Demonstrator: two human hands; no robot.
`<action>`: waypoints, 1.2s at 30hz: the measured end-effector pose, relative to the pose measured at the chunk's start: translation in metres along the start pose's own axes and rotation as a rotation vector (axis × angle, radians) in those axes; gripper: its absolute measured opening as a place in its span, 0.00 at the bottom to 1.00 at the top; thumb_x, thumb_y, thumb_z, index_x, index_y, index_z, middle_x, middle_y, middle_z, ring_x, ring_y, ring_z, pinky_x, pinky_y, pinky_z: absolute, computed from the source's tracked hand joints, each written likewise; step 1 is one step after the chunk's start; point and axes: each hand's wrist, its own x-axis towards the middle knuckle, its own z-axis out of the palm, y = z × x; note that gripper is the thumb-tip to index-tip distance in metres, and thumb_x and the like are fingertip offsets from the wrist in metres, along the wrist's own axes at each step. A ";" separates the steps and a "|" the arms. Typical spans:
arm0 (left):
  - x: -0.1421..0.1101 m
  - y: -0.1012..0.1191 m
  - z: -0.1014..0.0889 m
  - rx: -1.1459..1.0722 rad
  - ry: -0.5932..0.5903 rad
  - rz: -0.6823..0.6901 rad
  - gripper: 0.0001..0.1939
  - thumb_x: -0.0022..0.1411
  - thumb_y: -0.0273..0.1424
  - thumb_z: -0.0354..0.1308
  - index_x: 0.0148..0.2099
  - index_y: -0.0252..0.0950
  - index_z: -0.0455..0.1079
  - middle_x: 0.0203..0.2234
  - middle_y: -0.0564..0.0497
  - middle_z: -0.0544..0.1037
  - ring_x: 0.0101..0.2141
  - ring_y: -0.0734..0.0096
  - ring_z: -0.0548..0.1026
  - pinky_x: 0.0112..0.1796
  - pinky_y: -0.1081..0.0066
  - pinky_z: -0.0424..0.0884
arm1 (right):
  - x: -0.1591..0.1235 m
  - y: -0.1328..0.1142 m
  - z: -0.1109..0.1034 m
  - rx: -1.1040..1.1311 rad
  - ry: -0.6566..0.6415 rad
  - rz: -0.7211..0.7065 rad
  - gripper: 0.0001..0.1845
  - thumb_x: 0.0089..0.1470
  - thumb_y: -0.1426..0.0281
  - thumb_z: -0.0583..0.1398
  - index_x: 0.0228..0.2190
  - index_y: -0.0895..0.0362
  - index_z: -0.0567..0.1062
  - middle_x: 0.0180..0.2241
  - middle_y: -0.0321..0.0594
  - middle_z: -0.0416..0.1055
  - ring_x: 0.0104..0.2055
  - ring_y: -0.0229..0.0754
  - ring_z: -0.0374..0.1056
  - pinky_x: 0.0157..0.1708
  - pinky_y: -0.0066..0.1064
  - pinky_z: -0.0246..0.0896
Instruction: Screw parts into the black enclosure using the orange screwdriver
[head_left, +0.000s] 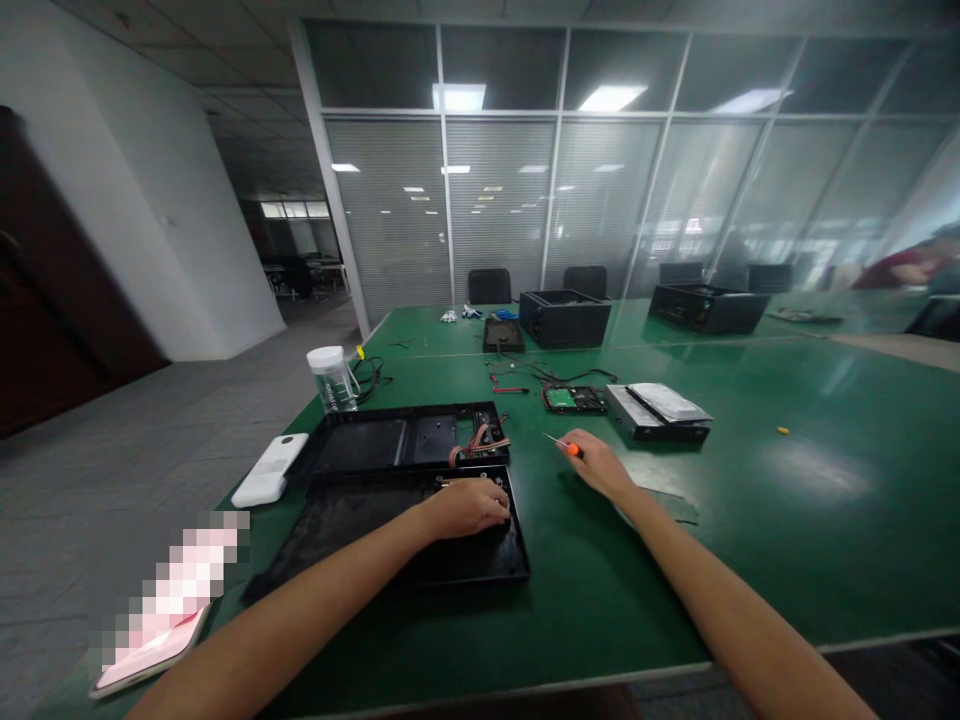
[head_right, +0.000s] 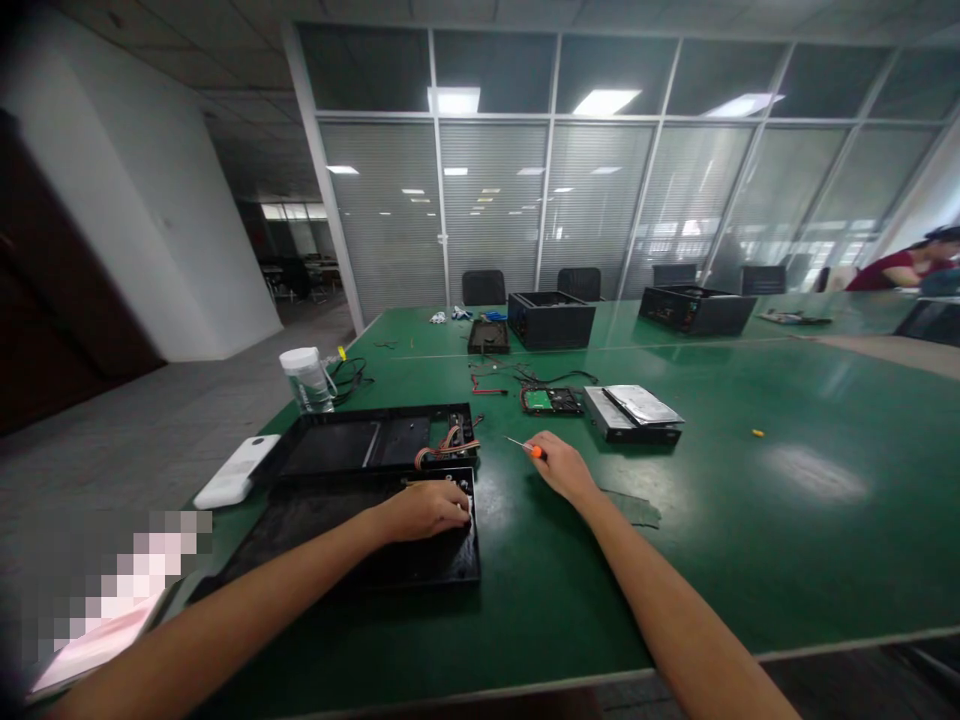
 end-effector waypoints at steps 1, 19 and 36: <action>0.000 0.000 0.002 0.015 -0.006 -0.002 0.09 0.63 0.26 0.49 0.37 0.36 0.71 0.37 0.48 0.74 0.38 0.68 0.71 0.40 0.73 0.64 | 0.000 -0.001 0.000 0.005 -0.008 -0.003 0.13 0.56 0.63 0.50 0.33 0.53 0.72 0.35 0.41 0.70 0.36 0.41 0.67 0.38 0.32 0.62; 0.001 0.003 0.003 0.105 -0.047 -0.023 0.09 0.63 0.26 0.48 0.35 0.34 0.69 0.32 0.48 0.73 0.35 0.69 0.71 0.38 0.73 0.65 | 0.001 0.000 -0.001 0.070 -0.079 0.022 0.15 0.56 0.61 0.50 0.29 0.55 0.71 0.31 0.41 0.70 0.33 0.41 0.66 0.36 0.32 0.60; 0.012 -0.032 0.025 0.141 0.205 -0.189 0.11 0.62 0.26 0.46 0.31 0.32 0.68 0.29 0.47 0.71 0.34 0.69 0.67 0.39 0.70 0.63 | 0.003 0.000 -0.002 0.057 -0.029 0.122 0.22 0.57 0.56 0.47 0.25 0.55 0.71 0.25 0.39 0.71 0.29 0.40 0.65 0.32 0.30 0.58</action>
